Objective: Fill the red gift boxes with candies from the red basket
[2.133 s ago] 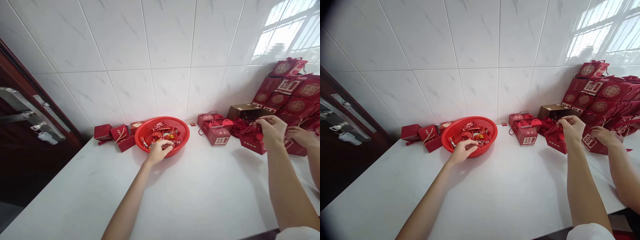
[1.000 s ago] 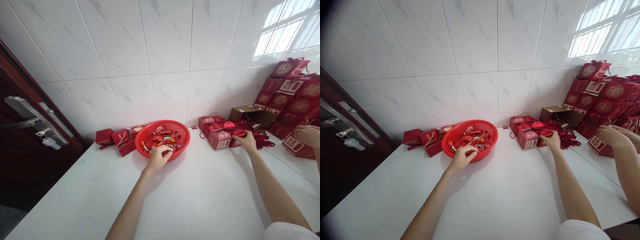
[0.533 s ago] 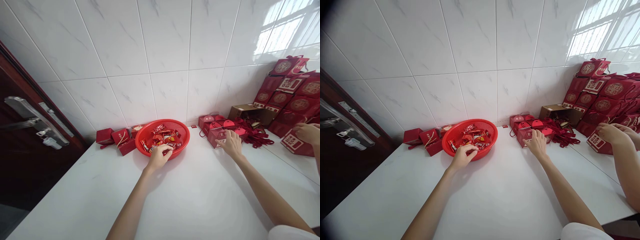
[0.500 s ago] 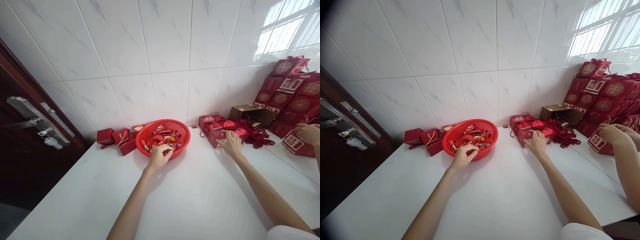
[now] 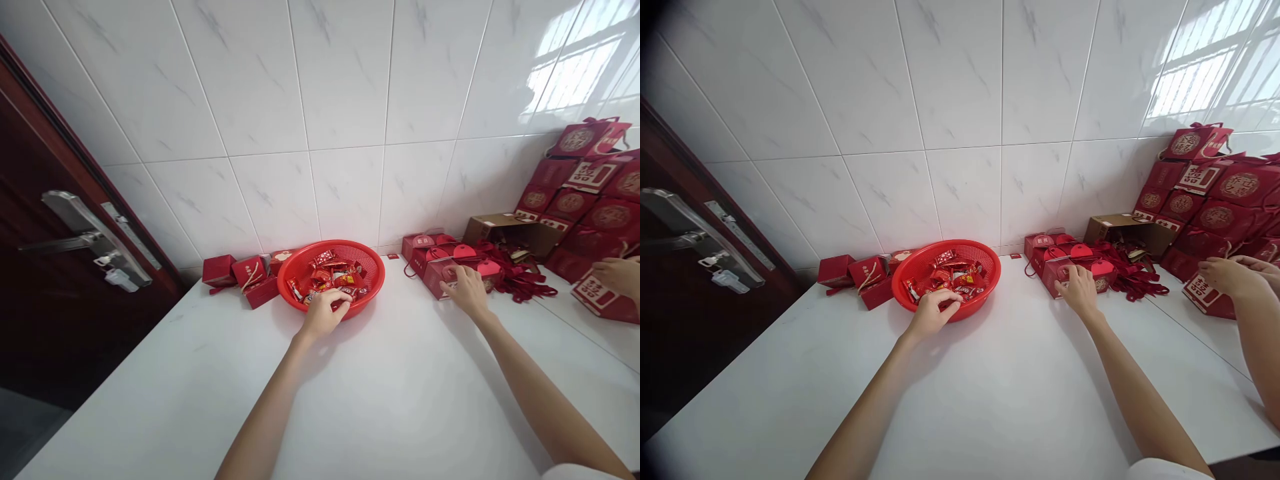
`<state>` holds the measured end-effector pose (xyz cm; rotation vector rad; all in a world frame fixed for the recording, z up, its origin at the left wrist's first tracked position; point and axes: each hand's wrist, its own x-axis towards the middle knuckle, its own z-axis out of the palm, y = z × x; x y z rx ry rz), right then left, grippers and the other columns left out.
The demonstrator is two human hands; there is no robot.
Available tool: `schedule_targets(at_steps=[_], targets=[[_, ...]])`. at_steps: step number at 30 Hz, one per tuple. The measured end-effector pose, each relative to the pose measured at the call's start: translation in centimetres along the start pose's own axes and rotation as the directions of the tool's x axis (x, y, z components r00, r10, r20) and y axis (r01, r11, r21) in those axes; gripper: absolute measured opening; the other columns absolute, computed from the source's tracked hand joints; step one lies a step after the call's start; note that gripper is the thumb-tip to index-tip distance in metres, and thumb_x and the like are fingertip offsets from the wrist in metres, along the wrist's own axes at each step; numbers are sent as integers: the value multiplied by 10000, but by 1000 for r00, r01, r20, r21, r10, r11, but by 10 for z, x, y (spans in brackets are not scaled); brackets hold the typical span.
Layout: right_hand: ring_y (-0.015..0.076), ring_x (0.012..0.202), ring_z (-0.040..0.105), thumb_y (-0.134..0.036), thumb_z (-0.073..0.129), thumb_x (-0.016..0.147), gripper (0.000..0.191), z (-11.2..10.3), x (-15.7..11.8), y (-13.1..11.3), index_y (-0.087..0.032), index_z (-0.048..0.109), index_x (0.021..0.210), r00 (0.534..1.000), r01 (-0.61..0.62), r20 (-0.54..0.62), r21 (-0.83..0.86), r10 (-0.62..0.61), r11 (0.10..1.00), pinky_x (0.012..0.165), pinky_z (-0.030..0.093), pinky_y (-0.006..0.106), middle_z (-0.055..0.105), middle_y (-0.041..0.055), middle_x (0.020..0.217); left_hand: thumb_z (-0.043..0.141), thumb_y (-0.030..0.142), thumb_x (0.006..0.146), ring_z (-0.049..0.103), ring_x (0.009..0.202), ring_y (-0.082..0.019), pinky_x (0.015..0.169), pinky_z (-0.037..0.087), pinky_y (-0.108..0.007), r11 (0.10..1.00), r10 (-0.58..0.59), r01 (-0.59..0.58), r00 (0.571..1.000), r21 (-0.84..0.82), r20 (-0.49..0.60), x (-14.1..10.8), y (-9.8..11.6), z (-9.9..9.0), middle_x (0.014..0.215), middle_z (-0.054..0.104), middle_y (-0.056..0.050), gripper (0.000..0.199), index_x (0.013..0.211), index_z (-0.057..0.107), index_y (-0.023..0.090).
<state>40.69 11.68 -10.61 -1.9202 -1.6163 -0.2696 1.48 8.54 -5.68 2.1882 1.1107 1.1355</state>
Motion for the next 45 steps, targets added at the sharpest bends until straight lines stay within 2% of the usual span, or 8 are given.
schedule_targets(at_steps=[9,17,21,25,29,38,42,45], targets=[[388,1264,469,-428,574,778,396,-10,-29,-46,-182,583,1089,993,42,-118,224,-16,974,978,422,545,530,217,1334,605,195,841,722,864,-206,856,567,-345,1000,-12,12,999,-21,31,1,0,-3,911,777,-44,150,849,754,210],[249,881,676,-443,536,903,217,-36,-98,-106,-245,626,903,971,210,-15,541,-241,814,812,536,402,695,85,990,665,282,809,722,902,-213,845,586,-337,974,-66,86,993,-211,102,4,-2,-14,957,771,-59,142,881,759,203],[232,821,693,-440,525,926,237,-37,-113,-117,-244,640,861,974,181,-1,598,-226,781,725,553,369,702,76,933,678,357,798,717,939,-230,864,583,-351,968,-122,95,987,-233,-106,18,-25,-53,983,767,-76,210,898,759,192],[237,793,695,-485,514,934,294,-31,-117,-119,-245,649,832,980,135,27,636,-197,759,612,551,340,707,89,916,587,256,818,675,1077,-257,1007,513,-391,950,-219,292,872,108,-437,43,-67,-115,1086,745,-92,203,895,761,183],[239,773,701,-489,515,931,302,-23,-118,-119,-243,657,829,980,106,53,674,-190,731,498,522,302,701,98,912,601,199,757,545,1272,-354,1105,404,-483,730,-335,529,829,432,-448,61,-105,-152,1214,696,-130,176,807,769,188],[233,727,702,-449,516,930,278,-18,-118,-117,-237,674,843,979,72,93,684,-184,726,410,485,267,696,110,903,592,226,749,560,1227,-362,1080,384,-490,737,-340,560,791,379,-509,75,-132,-149,1156,719,-167,265,951,756,176],[205,671,683,-436,519,928,266,-18,-118,-118,-236,673,846,976,65,108,689,-191,721,390,463,259,699,105,947,473,240,836,601,1200,-331,1068,424,-440,733,-321,618,683,285,-656,71,-122,-168,1211,698,-181,354,1058,724,125],[202,665,680,-444,516,930,274,-17,-119,-119,-236,671,841,972,64,120,697,-203,715,406,475,263,700,101,940,524,304,806,649,1112,-291,998,490,-386,848,-288,528,511,32,-810,66,-99,-185,1135,722,-149,321,1007,708,134]])
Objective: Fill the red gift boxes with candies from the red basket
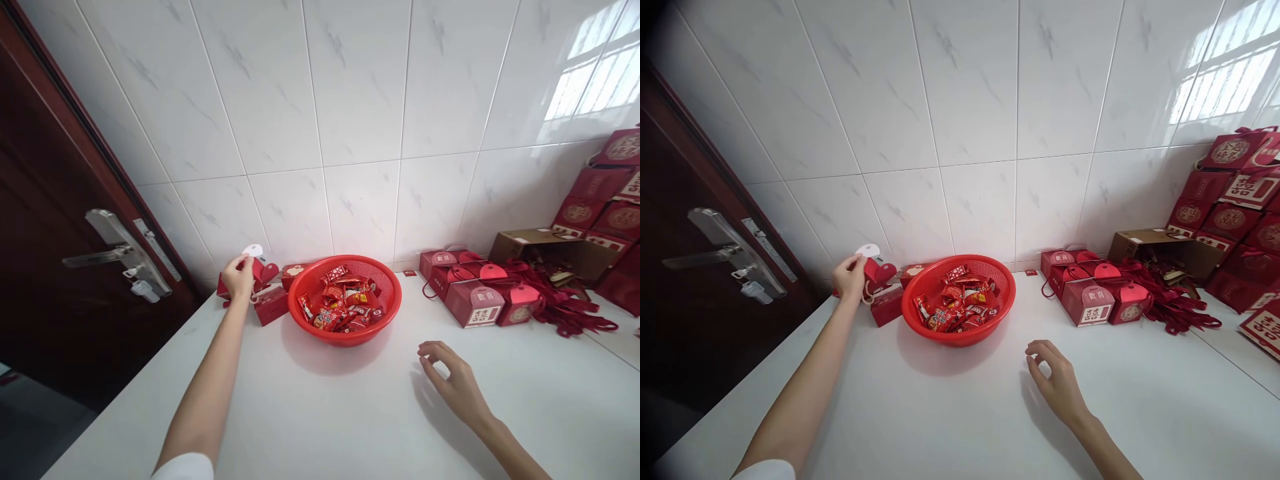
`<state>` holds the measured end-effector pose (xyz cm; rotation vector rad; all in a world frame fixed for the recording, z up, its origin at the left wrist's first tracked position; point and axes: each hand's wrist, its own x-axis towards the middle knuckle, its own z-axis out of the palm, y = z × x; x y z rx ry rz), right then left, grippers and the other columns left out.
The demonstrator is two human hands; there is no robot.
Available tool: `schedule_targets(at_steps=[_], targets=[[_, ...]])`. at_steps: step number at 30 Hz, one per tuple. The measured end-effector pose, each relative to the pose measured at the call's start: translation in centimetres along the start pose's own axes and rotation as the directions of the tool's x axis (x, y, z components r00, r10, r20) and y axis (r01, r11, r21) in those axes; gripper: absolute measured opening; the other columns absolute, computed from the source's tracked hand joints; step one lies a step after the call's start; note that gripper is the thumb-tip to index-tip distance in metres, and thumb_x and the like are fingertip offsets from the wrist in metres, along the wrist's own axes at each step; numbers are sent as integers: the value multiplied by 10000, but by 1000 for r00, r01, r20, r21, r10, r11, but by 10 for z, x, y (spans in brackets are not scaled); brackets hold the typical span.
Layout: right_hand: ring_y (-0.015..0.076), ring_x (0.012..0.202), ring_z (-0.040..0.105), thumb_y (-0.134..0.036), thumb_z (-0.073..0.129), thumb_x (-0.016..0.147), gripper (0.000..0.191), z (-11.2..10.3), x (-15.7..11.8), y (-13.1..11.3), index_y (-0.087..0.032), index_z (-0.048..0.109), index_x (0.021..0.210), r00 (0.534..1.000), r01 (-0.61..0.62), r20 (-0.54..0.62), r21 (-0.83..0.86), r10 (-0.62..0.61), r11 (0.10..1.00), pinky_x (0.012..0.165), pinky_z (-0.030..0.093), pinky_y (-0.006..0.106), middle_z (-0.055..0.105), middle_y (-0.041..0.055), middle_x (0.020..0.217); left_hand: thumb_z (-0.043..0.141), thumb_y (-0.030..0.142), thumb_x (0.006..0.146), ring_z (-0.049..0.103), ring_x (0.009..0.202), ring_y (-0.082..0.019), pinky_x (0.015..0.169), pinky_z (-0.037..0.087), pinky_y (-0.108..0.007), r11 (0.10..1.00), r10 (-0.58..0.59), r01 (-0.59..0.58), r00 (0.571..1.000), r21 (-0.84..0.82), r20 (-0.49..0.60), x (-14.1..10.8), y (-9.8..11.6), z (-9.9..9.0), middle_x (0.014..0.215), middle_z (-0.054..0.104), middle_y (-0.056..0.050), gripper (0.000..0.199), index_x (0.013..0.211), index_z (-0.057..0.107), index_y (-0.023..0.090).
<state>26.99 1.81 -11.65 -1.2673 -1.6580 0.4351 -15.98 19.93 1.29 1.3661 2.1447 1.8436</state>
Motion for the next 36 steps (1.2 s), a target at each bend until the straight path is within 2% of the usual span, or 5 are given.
schedule_targets(at_steps=[3,8,17,29,36], targets=[[196,657,676,-463,510,938,295,2,0,-2,-234,667,841,1000,9,13,12,-9,1000,434,496,271,701,98,935,666,318,659,678,911,-238,847,546,-330,890,-113,53,988,-453,-106,-15,28,-27,896,725,-63,246,851,673,165],[181,667,669,-396,543,952,195,2,4,-30,-236,656,953,993,117,-16,35,-117,992,579,562,307,700,75,949,810,395,558,622,722,-175,671,520,-281,808,49,126,959,-575,278,-95,78,-64,788,661,-8,359,763,607,181],[154,813,659,-264,523,990,324,-13,2,-117,-282,595,1305,856,488,99,174,-508,856,763,584,355,516,140,1394,718,180,704,642,959,-212,868,507,-316,848,363,179,491,-500,792,-223,104,-67,1029,686,-49,334,1021,619,203],[278,1205,606,-369,555,937,183,-15,-7,-78,-230,601,828,930,67,363,-31,-51,997,706,553,313,679,115,1147,503,238,724,651,1076,-246,1000,494,-395,801,187,460,417,-384,889,-234,66,-31,1046,732,-85,384,1034,714,151],[237,1048,667,-330,483,959,180,-16,-5,-65,-243,640,977,890,0,454,-81,37,997,800,545,363,644,96,1262,635,290,835,597,1175,-240,1062,453,-391,860,411,128,401,-494,819,-234,66,-40,1217,636,-87,168,950,721,203]])
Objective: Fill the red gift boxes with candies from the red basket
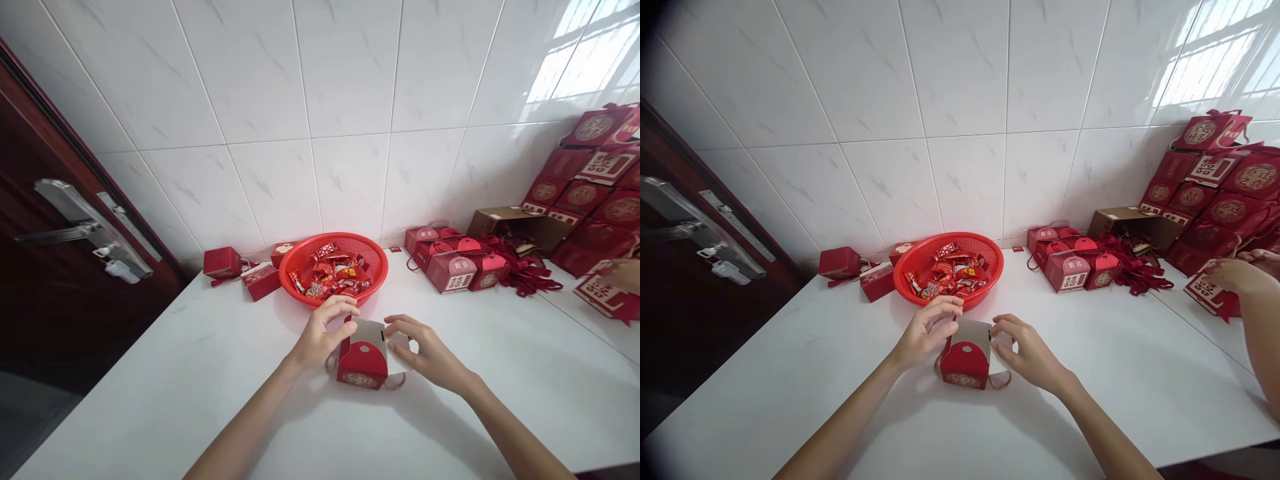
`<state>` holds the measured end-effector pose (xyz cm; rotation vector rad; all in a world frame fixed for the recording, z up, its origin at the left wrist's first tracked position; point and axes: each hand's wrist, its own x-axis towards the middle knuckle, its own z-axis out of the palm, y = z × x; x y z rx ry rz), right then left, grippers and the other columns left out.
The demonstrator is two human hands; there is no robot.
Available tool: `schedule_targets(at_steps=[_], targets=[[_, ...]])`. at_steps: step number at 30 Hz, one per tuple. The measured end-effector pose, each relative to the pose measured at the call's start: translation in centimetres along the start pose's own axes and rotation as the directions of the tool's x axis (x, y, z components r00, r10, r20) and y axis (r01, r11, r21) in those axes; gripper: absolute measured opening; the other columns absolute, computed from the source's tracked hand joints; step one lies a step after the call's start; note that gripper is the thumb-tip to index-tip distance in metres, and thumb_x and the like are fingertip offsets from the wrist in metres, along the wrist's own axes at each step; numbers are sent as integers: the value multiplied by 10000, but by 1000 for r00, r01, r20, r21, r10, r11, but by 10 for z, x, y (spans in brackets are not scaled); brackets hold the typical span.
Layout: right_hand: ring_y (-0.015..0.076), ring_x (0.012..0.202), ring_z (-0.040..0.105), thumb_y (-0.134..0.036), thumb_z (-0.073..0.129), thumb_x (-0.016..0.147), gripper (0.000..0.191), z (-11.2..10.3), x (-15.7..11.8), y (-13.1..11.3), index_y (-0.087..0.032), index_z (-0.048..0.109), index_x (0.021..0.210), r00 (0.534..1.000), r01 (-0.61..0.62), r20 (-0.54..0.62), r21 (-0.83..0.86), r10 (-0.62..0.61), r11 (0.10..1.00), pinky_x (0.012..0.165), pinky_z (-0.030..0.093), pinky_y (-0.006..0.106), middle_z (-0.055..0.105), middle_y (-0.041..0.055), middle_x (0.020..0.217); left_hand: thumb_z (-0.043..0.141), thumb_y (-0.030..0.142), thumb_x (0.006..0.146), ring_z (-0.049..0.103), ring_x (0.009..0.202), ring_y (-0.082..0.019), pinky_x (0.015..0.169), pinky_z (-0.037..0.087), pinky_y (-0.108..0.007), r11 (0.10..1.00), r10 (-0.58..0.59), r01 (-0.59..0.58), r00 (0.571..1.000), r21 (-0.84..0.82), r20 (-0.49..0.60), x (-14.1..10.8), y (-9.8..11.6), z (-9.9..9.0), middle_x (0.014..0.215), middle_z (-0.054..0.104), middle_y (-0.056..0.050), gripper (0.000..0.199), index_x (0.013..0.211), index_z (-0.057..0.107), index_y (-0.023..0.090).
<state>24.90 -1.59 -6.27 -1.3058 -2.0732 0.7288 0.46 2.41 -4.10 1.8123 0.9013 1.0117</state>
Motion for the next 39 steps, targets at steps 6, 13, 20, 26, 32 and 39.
schedule_targets(at_steps=[6,13,20,26,32,39], targets=[[254,1126,645,-280,444,960,256,4,2,1,-251,625,1140,999,21,48,9,-21,1000,931,523,419,594,98,1342,559,203,873,587,1189,-245,1015,490,-372,947,13,-44,995,319,99,-9,14,8,1286,599,-85,244,1013,757,231],[236,1116,636,-307,411,980,305,-1,8,0,-248,579,1228,994,1,107,55,-7,999,936,526,403,623,90,1303,478,43,710,603,1193,-247,833,542,-296,942,-291,222,912,251,288,-1,11,-25,1429,563,-62,614,1243,699,253],[252,1058,661,-398,416,992,324,5,8,-5,-256,586,1229,993,-95,74,-17,96,995,911,530,439,599,105,1314,604,92,628,491,1348,-315,1041,461,-374,906,-422,390,823,163,380,3,4,-37,1526,482,-86,818,1432,543,232],[280,1144,631,-513,576,914,382,7,13,-7,-251,610,1191,992,-118,51,30,116,993,944,531,447,565,121,1364,614,79,588,614,1185,-297,971,504,-368,896,-443,415,819,157,363,3,7,-30,1468,543,-113,884,1456,512,214],[393,1427,381,-651,819,623,959,-8,4,2,-292,451,1432,953,-104,292,45,87,994,1050,476,477,172,160,1648,659,100,574,621,1147,-292,968,495,-367,900,-436,407,825,156,360,5,4,-31,1422,586,-112,864,1426,546,185],[385,1519,182,-650,788,673,987,-3,9,11,-326,357,1500,948,-74,311,20,64,997,1124,400,482,-22,115,1684,695,168,625,621,1042,-261,887,487,-322,912,-410,366,811,184,417,5,9,-35,1205,704,-53,720,1340,625,201]])
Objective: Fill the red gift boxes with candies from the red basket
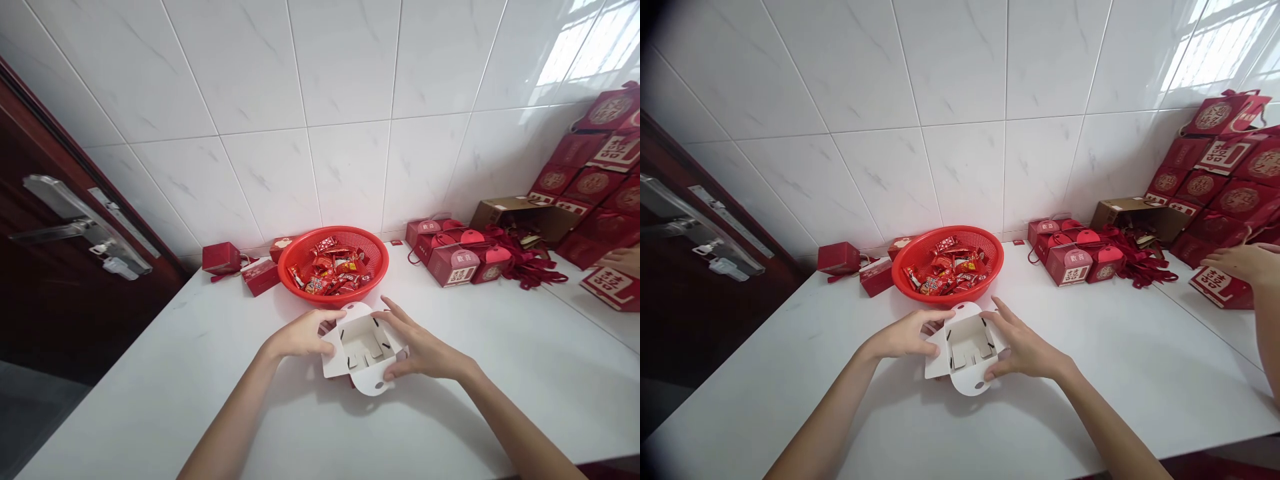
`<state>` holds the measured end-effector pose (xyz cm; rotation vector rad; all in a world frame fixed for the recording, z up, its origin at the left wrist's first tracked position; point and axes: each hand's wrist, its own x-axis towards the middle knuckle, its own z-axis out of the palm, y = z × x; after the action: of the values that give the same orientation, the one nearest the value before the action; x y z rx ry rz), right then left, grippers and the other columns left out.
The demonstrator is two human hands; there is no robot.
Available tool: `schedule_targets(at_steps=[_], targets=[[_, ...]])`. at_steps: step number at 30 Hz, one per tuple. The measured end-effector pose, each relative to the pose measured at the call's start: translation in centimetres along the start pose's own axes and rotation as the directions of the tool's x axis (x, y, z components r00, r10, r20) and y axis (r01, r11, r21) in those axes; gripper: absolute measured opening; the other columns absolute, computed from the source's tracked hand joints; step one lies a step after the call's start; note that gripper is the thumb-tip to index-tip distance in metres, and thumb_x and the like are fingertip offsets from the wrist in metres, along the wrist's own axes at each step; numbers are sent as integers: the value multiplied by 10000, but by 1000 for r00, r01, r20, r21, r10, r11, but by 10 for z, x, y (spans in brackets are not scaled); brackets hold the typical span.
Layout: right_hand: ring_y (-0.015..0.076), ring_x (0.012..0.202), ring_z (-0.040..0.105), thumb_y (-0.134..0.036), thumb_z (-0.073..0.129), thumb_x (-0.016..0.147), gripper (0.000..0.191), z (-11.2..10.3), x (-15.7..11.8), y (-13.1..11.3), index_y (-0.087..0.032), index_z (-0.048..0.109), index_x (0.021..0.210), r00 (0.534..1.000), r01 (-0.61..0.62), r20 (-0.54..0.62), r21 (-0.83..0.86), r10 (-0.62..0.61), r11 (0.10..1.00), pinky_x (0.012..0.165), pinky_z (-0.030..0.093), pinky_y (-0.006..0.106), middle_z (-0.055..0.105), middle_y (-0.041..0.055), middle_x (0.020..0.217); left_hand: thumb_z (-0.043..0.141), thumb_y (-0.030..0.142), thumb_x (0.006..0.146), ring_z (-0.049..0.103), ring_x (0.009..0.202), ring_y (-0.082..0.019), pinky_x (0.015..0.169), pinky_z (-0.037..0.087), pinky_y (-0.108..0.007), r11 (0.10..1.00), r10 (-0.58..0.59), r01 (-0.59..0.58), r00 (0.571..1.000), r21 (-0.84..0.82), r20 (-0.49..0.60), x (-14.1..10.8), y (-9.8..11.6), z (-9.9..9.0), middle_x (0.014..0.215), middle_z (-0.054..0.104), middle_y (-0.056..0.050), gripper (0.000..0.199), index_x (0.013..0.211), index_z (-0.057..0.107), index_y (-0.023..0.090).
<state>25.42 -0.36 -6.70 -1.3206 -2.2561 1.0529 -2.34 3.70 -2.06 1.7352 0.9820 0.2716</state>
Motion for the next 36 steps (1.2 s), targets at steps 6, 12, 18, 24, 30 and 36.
schedule_targets(at_steps=[6,12,18,24,30,36], targets=[[353,1534,138,-644,759,716,962,0,20,11,-326,345,1524,987,102,-128,-4,-102,995,1178,330,494,72,109,1675,694,283,684,621,831,-226,695,454,-266,966,-96,100,995,237,-31,-19,10,-9,930,709,-15,539,1217,671,203],[327,1523,194,-625,760,728,954,0,35,17,-340,324,1527,981,155,-117,-5,-154,988,1173,343,478,206,109,1639,704,352,687,637,812,-234,643,423,-252,911,-145,192,978,365,-153,-30,14,-10,876,684,-14,575,1244,647,221],[350,1456,350,-644,769,705,966,-8,28,7,-338,342,1516,978,142,-142,-80,-153,987,1132,393,485,258,126,1619,712,409,709,658,903,-262,707,449,-267,893,-115,181,977,412,-180,-34,15,-13,960,714,-44,583,1258,661,221],[309,1293,541,-624,739,756,705,-29,25,1,-301,554,1355,945,230,-225,-66,-239,971,1067,465,471,440,121,1525,630,508,822,663,857,-225,753,497,-285,941,-65,118,983,316,-174,-36,11,-27,928,728,-49,577,1292,638,175],[248,993,685,-539,615,876,355,-52,60,-3,-228,712,1019,882,291,-414,104,-225,951,897,555,416,723,90,1106,657,478,796,646,1080,-255,941,498,-331,968,124,-15,899,252,-419,-3,7,-66,1151,727,-66,408,1094,723,209],[228,856,692,-486,662,791,296,-53,124,-15,-202,702,864,821,365,-553,319,-141,875,813,556,372,745,71,922,689,271,694,684,966,-255,873,507,-301,913,-7,93,977,398,-213,62,6,-91,1002,775,-43,228,889,786,204]])
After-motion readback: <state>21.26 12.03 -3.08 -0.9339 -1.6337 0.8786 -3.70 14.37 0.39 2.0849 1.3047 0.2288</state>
